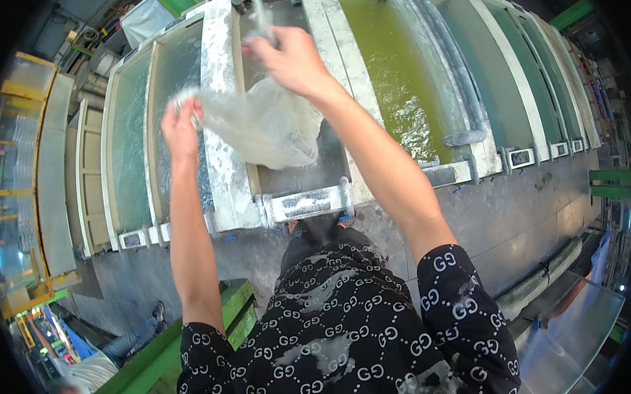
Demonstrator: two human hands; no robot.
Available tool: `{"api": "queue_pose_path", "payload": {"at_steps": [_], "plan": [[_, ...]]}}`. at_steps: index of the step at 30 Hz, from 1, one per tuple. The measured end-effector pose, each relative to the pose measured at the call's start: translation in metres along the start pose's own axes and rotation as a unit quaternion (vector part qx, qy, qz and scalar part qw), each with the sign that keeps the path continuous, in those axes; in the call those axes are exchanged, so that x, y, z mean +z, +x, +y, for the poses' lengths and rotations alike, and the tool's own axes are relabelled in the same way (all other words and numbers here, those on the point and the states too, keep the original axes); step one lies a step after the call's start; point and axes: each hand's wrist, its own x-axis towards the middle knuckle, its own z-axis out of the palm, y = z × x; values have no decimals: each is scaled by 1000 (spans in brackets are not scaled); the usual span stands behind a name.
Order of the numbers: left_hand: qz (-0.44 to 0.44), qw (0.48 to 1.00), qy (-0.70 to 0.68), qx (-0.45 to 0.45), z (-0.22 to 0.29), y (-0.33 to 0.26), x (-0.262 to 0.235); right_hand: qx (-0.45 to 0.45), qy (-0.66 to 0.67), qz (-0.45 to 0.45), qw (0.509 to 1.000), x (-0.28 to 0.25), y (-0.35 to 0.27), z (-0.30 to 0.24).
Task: The person holds a net containing small fish and repeatedly dips it into a series of water tanks. They move along the tanks, submerging the net into the water to wash or transfer the fish.
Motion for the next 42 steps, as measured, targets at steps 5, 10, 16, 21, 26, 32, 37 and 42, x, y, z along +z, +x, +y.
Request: {"api": "queue_pose_path", "payload": {"at_steps": [5, 10, 16, 21, 26, 32, 37, 42], "plan": [[-77, 984, -100, 127, 72, 7, 15, 95, -2, 35, 995, -13, -10, 63], [-6, 999, 47, 5, 24, -6, 0, -27, 11, 22, 999, -15, 15, -20], [3, 991, 130, -41, -31, 1, -16, -63, 41, 13, 997, 0, 7, -45], [-36, 992, -60, 102, 64, 7, 13, 90, -23, 18, 995, -9, -16, 53], [-43, 987, -86, 128, 72, 10, 0, 55, -27, 20, 998, -14, 6, 32], [43, 999, 26, -20, 0, 2, -24, -5, -2, -22, 1000, -2, 21, -36], [-5, 1000, 20, 14, 15, 0, -13, -2, 10, 44, 999, -14, 16, -12], [24, 1000, 1, 1, 11, -5, -16, -3, -2, 50, 999, -30, 11, -5]]}}
